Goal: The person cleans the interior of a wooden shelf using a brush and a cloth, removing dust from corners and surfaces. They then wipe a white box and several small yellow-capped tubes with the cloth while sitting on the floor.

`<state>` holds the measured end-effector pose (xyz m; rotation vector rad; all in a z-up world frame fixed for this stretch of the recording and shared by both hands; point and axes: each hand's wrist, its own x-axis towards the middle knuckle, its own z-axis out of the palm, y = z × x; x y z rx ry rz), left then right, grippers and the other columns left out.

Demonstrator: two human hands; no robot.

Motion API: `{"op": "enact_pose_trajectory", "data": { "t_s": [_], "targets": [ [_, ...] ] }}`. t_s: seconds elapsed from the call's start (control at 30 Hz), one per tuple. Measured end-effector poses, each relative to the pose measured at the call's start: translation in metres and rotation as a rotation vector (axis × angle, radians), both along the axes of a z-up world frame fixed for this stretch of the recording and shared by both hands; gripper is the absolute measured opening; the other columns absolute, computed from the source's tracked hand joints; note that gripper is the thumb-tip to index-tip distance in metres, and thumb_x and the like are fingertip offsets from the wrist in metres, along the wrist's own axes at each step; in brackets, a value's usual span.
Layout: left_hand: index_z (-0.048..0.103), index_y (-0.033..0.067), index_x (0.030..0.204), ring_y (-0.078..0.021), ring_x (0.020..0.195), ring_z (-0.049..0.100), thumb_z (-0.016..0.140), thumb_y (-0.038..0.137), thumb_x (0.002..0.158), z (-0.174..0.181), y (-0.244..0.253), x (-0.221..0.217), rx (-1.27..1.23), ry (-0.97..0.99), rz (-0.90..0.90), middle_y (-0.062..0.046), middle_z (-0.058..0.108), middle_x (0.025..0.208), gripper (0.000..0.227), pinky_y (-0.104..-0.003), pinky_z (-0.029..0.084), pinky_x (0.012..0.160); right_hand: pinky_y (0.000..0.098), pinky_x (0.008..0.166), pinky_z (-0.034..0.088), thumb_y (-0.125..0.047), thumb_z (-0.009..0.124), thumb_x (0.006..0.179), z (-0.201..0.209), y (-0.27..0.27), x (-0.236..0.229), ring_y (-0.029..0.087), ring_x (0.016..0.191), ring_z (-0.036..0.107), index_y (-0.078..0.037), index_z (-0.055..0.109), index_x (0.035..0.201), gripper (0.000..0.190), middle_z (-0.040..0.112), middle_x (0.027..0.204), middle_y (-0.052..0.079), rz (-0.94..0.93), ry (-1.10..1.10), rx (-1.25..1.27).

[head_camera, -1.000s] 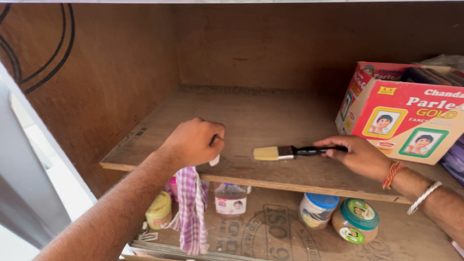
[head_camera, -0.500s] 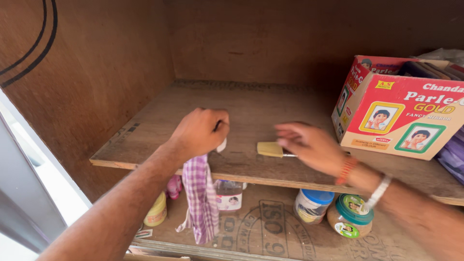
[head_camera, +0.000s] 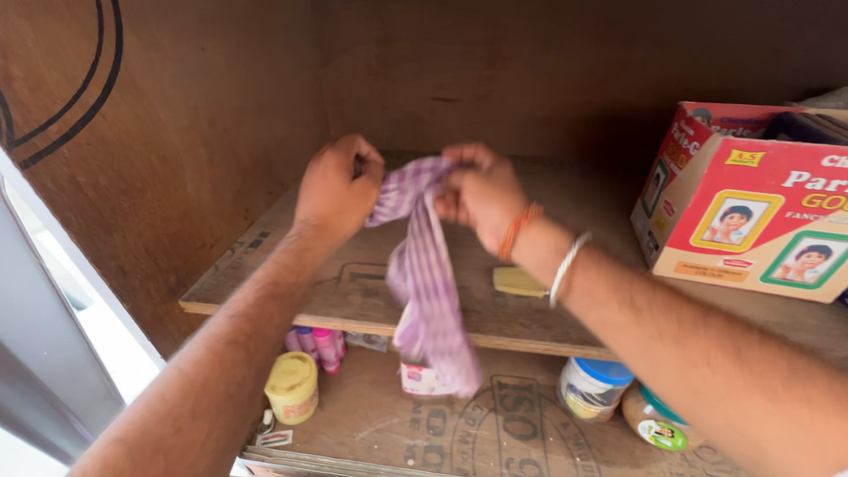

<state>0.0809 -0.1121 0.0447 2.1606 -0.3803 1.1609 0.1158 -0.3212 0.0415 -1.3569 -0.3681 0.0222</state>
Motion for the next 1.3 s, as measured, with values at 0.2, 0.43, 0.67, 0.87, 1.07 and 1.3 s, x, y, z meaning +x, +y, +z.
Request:
{"op": "enact_pose_trajectory", "data": {
  "t_s": [0.2,0.43,0.67,0.87,1.07,1.3],
  "targets": [
    [0.077,0.0164,0.099,-0.0302,0.098,0.075,0.061,0.036,0.095,-0.02,0.029,-0.023,0.031,0.482,0.056,-0.014,0.078,0.099,0.026,-0.041,0.056,0.088,0.033,0.088,0.062,0.0,0.057,0.094,0.013,0.02,0.05,0.02,0.097,0.075,0.003,0.063,0.132,0.039,0.075,0.109,0.016,0.172,-0.407,-0.054],
    [0.061,0.0176,0.137,-0.0344,0.143,0.039,0.058,0.045,0.092,-0.051,0.06,-0.037,0.555,0.312,0.197,-0.016,0.041,0.156,0.053,-0.054,0.034,0.111,0.0545,0.109,0.039,-0.046,0.066,0.103,-0.111,0.047,0.098,0.049,0.138,0.048,0.0,0.041,0.148,0.069,0.051,0.145,0.031,-0.099,-1.13,-1.119],
    [0.046,0.017,0.151,-0.0345,0.151,0.027,0.046,0.056,0.096,-0.078,0.094,-0.017,0.575,0.344,0.144,-0.016,0.032,0.163,0.067,-0.05,0.026,0.121,0.0476,0.108,0.047,-0.041,0.05,0.103,-0.09,0.09,0.055,0.036,0.128,0.059,-0.022,0.055,0.149,0.05,0.064,0.143,0.011,0.15,-0.661,-1.029],
    [0.04,0.0204,0.156,-0.0319,0.15,0.022,0.043,0.058,0.094,-0.077,0.115,0.003,0.643,0.412,0.213,-0.013,0.028,0.167,0.073,-0.051,0.019,0.118,0.0444,0.118,0.04,-0.028,0.054,0.103,-0.075,0.057,0.072,0.029,0.136,0.053,-0.022,0.068,0.136,0.036,0.066,0.14,0.006,0.092,-1.028,-1.09],
    [0.042,0.0184,0.154,-0.0301,0.149,0.033,0.052,0.05,0.091,-0.08,0.102,0.017,0.422,0.509,0.096,-0.011,0.036,0.163,0.071,-0.043,0.027,0.122,0.0536,0.125,0.014,-0.031,0.047,0.111,-0.133,0.086,0.112,0.038,0.154,0.02,-0.015,0.048,0.152,0.045,0.038,0.163,0.017,0.248,-1.011,-1.074],
    [0.038,0.0181,0.154,-0.0298,0.15,0.029,0.057,0.042,0.088,-0.082,0.08,0.027,0.475,0.516,-0.009,-0.01,0.034,0.162,0.073,-0.041,0.023,0.122,0.0498,0.123,0.033,-0.026,0.05,0.102,-0.117,0.089,0.092,0.033,0.151,0.039,-0.015,0.06,0.137,0.037,0.05,0.156,0.014,0.185,-1.135,-1.093]
  ]
}}
